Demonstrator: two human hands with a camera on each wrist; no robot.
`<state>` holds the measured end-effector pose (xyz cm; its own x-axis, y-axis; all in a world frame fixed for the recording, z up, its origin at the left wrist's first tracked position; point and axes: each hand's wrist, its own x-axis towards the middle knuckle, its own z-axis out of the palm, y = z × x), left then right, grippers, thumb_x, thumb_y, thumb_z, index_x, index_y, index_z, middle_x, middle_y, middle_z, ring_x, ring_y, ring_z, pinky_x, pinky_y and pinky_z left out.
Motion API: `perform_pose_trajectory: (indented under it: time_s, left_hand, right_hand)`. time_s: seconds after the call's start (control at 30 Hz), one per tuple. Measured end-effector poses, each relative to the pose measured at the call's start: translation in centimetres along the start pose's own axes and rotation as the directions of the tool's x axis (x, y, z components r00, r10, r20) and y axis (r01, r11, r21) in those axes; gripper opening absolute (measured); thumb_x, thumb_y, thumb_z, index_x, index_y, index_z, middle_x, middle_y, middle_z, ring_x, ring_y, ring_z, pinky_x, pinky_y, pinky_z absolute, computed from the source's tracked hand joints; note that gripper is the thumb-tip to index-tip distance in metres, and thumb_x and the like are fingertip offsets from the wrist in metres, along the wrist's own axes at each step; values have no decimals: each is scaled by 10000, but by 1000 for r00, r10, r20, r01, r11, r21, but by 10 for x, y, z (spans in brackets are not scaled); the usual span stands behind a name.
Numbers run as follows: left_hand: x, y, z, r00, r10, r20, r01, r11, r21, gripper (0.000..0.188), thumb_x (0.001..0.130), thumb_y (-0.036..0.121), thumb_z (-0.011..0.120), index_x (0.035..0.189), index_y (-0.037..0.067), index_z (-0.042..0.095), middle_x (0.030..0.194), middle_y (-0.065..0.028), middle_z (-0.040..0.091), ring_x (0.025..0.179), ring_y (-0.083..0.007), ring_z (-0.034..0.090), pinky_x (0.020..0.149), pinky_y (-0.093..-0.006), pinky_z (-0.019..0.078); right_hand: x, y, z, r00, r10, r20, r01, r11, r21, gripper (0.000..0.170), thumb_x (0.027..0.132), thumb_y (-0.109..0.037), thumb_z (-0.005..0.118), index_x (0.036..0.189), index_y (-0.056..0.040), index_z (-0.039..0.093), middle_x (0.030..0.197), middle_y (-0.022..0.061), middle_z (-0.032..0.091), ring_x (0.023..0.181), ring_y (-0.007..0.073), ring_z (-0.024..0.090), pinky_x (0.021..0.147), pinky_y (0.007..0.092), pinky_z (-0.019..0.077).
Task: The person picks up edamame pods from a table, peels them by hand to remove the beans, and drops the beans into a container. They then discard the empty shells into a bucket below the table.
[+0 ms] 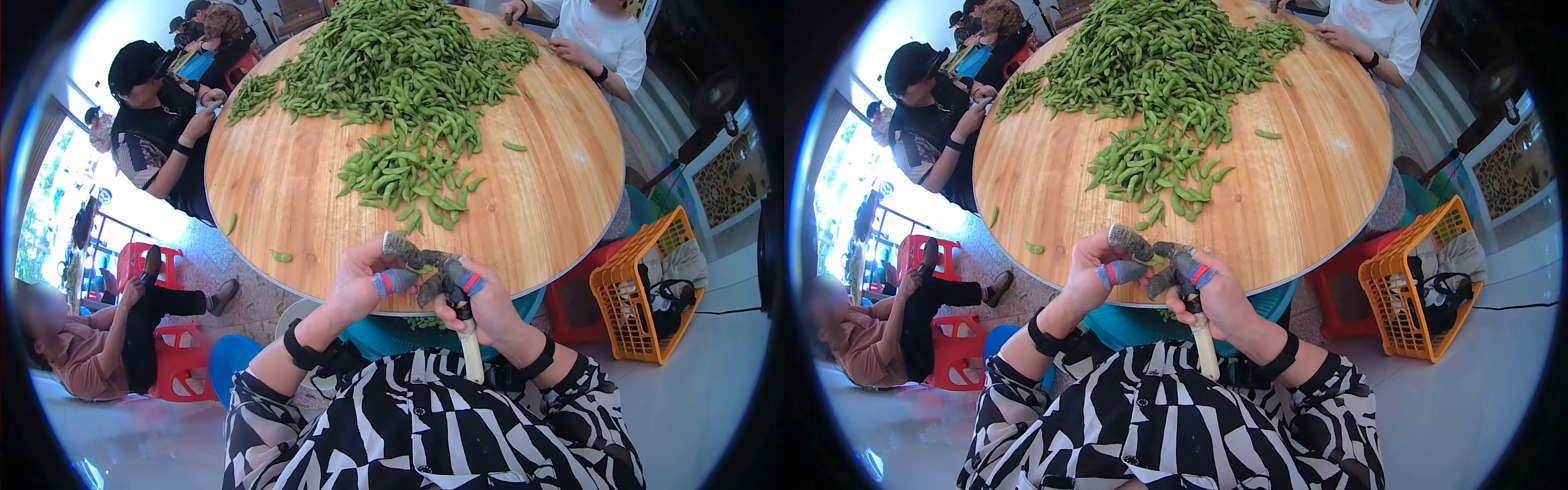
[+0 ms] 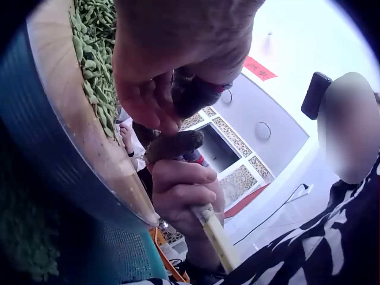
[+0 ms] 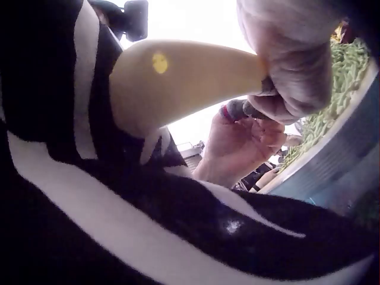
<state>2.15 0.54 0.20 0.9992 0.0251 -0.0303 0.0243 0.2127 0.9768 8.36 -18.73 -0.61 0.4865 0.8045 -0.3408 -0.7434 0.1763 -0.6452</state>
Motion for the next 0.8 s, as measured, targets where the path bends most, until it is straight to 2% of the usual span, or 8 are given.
perform_pose_trajectory:
  time_s: [0.13, 0.23, 0.33, 0.4, 0.53, 0.6, 0.73, 0.8]
  left_hand:
    - [-3, 7, 4, 999, -40, 3, 39, 998, 55, 183, 803, 15, 658, 982, 0, 624, 816, -62, 664, 732, -113, 619, 628, -220, 486]
    - [-2, 6, 10, 996, -81, -34, 85, 988, 127, 184, 803, 11, 667, 981, 2, 627, 849, -51, 665, 750, -101, 611, 669, -238, 495]
    - [-4, 0, 12, 997, -21, -80, 36, 982, 185, 205, 790, -10, 679, 986, 5, 622, 883, -41, 661, 782, -94, 606, 707, -250, 501]
    - [-3, -3, 9, 984, -66, -163, 79, 994, 78, 232, 776, -39, 682, 992, 3, 612, 907, -36, 653, 816, -97, 601, 747, -258, 501]
    - [-5, -11, 5, 987, -51, -155, 57, 998, 35, 242, 772, -45, 681, 997, 1, 604, 911, -36, 648, 839, -99, 596, 769, -256, 496]
    - [-5, -11, 9, 985, -40, -165, 39, 999, -5, 242, 769, -57, 673, 995, -3, 603, 912, -38, 648, 841, -101, 594, 780, -254, 494]
    - [-4, -13, 10, 980, -45, -194, 45, 999, -6, 245, 765, -62, 671, 992, -1, 604, 911, -38, 649, 838, -98, 593, 774, -252, 492]
    - [-4, -10, 12, 980, -41, -194, 43, 999, 4, 239, 767, -55, 670, 989, 1, 603, 913, -37, 649, 831, -94, 592, 763, -247, 490]
  right_hand:
    - [-3, 1, -1, 994, 20, 108, -18, 1000, -21, 441, 999, -365, 253, 1090, 1, 481, 592, 127, 501, 410, 139, 408, 394, 227, 351]
    - [-5, 1, 7, 998, -36, 43, 40, 994, -101, 455, 999, -365, 239, 1135, -2, 477, 591, 126, 506, 401, 137, 403, 394, 224, 349]
    - [-5, 2, 8, 996, -79, 29, 82, 990, -115, 441, 1001, -346, 244, 1141, -1, 480, 597, 129, 517, 395, 137, 409, 378, 225, 345]
    - [-5, 0, 6, 980, -191, -53, 186, 978, -91, 336, 990, -214, 350, 1242, -11, 440, 607, 103, 524, 437, 103, 445, 369, 198, 339]
    - [-8, -6, 4, 995, -84, -53, 81, 995, -49, 318, 990, -213, 354, 1232, -23, 437, 613, 107, 527, 416, 100, 430, 366, 200, 340]
    - [-9, 1, -3, 995, -37, 94, 38, 999, -15, 289, 991, -206, 348, 1188, -24, 453, 624, 113, 532, 407, 100, 421, 362, 204, 341]
    - [-8, 1, 1, 992, -62, 107, 68, 996, -57, 264, 992, -204, 343, 1151, -29, 461, 629, 115, 533, 414, 99, 424, 363, 201, 342]
    - [-8, 1, 2, 990, -68, 123, 69, 998, -4, 263, 994, -213, 343, 1147, -34, 461, 637, 118, 538, 424, 96, 431, 367, 194, 341]
